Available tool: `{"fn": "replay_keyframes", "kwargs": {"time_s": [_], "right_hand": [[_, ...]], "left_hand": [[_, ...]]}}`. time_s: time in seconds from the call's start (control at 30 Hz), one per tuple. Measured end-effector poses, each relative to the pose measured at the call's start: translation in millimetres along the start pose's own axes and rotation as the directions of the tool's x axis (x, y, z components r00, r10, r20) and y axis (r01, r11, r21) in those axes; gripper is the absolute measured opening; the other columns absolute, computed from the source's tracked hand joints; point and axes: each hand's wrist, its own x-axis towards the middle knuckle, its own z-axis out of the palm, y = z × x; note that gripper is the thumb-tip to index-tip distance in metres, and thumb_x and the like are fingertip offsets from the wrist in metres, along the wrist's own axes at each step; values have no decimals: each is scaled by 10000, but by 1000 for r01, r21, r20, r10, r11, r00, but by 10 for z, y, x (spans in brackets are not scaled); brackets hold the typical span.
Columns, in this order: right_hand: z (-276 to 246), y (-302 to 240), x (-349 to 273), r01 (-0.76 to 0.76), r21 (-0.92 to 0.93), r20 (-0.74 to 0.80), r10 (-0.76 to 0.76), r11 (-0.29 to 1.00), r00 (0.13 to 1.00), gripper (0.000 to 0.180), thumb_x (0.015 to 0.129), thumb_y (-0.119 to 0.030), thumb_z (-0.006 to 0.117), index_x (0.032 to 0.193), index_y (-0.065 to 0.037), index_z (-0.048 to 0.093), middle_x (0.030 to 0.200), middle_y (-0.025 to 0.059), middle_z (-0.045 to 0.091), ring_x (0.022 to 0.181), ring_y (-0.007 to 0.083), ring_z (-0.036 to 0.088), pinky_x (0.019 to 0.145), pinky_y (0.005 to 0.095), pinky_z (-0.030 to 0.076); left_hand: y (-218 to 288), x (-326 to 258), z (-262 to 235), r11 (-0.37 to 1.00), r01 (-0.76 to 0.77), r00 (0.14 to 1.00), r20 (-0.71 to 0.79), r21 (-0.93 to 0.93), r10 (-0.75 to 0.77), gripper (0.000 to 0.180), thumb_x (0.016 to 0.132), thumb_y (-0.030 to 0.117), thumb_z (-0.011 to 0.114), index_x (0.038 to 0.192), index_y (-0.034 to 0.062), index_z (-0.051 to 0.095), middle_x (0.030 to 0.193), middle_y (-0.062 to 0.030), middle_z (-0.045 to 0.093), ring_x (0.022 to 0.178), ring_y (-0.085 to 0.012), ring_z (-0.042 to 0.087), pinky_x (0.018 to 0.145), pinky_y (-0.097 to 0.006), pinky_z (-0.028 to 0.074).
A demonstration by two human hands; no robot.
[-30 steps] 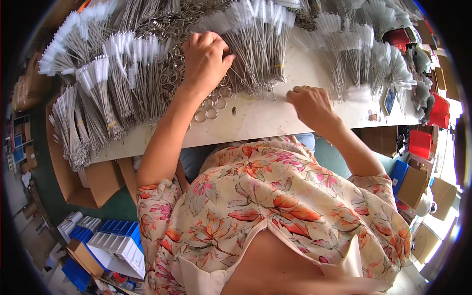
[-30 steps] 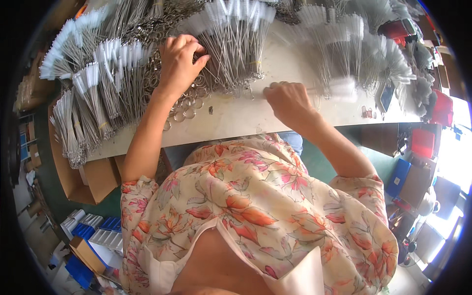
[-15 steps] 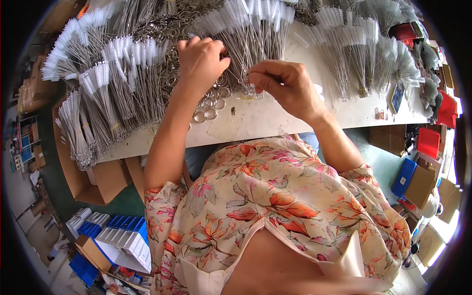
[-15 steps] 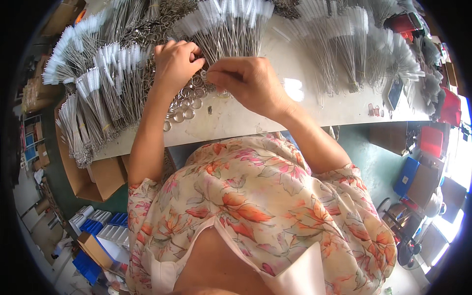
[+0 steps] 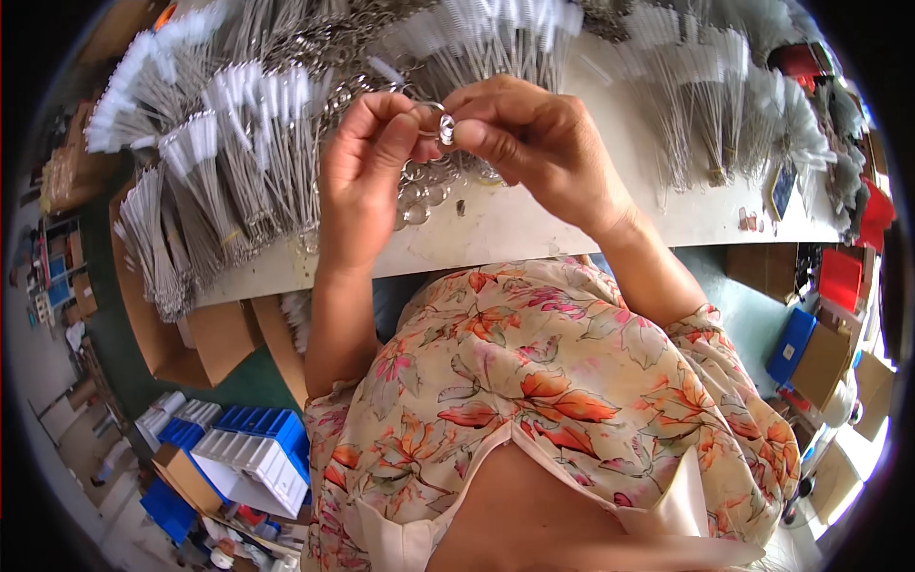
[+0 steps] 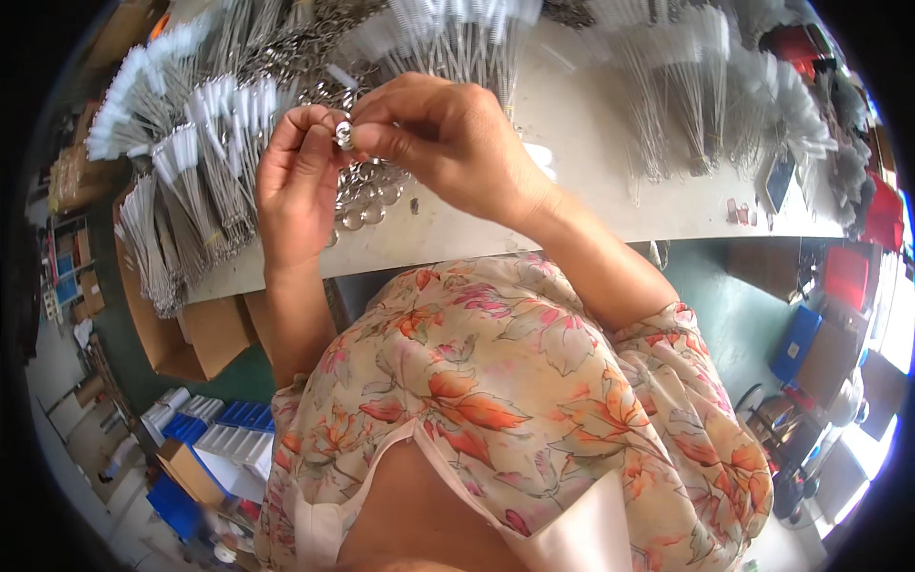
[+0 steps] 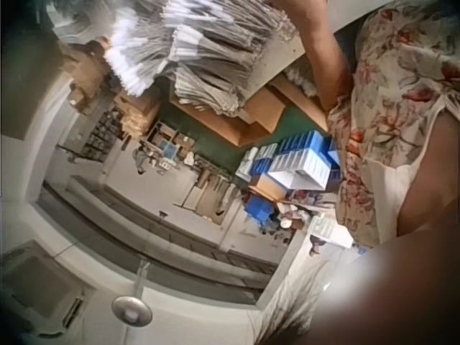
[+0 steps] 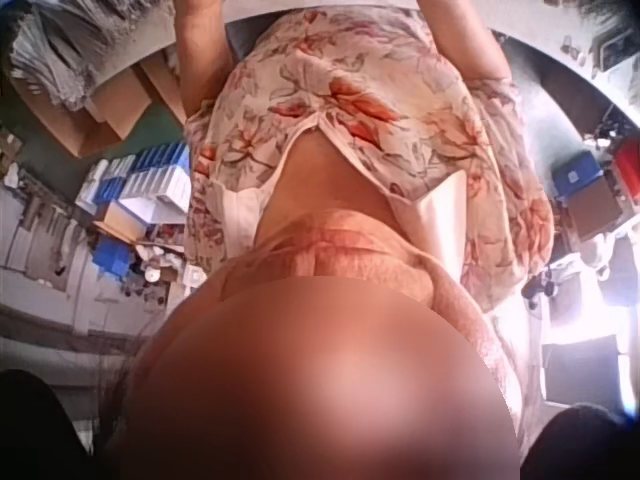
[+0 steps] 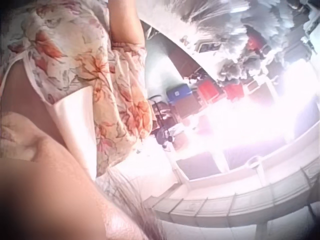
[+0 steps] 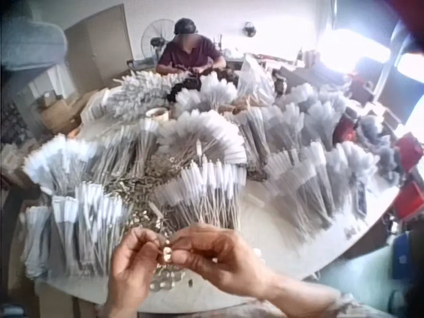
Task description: Assembling small brush heads onto metal rings at a factory workstation.
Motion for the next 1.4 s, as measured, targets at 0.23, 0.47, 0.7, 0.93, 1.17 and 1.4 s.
{"fn": "replay_keyframes", "kwargs": {"time_s": [0.23, 0.47, 0.7, 0.93, 1.17, 1.4], "right_hand": [[332, -29, -5, 548, -298, 11, -571, 782, 821, 80, 680, -39, 664, 759, -30, 652, 867, 47, 621, 655, 184, 613, 530, 256, 492], [376, -173, -1, 729, -575, 368, -678, 372, 636, 148, 632, -80, 693, 773, -45, 668, 875, 14, 603, 605, 116, 569, 476, 250, 459], [440, -407, 78, -208, 389, 204, 136, 897, 969, 137, 828, -150, 638, 851, -17, 661, 668, 2, 566, 560, 51, 470, 497, 190, 375], [578, -315, 156, -224, 392, 228, 142, 892, 963, 149, 819, -165, 649, 834, -17, 654, 635, -16, 561, 511, 36, 446, 464, 186, 355], [499, -298, 200, -173, 79, 338, 136, 982, 931, 153, 812, -146, 659, 878, -9, 636, 640, -13, 555, 518, 26, 463, 453, 175, 365], [636, 388, -165, 333, -389, 178, -285, 859, 942, 96, 729, -75, 663, 824, -69, 649, 691, 22, 560, 568, 147, 533, 481, 243, 408]], "left_hand": [[329, -210, -105, 995, -67, 998, 4, -77, 68, 119, 859, 43, 564, 957, -23, 577, 887, -96, 631, 781, -104, 597, 718, -232, 505], [649, -384, -225, 952, -102, 994, 57, 290, 90, 230, 777, -59, 608, 1006, -45, 600, 942, -107, 634, 841, -137, 620, 711, -230, 522], [503, -445, -266, 578, -516, 793, 97, 633, 602, 289, 713, -84, 639, 998, -39, 620, 953, -141, 629, 760, -166, 649, 660, -225, 530], [465, -436, -351, 535, -542, 770, 128, 648, 624, 296, 720, -90, 628, 1014, -62, 609, 971, -147, 625, 777, -155, 639, 684, -221, 527], [511, -449, -444, 743, -465, 872, 107, 482, 477, 282, 764, -114, 576, 1045, -84, 581, 1006, -152, 608, 847, -137, 611, 716, -228, 519], [422, -453, -709, 813, 133, 989, -22, 567, -147, 251, 804, 50, 630, 1050, 12, 604, 916, -66, 647, 796, -88, 596, 714, -201, 469]]}}
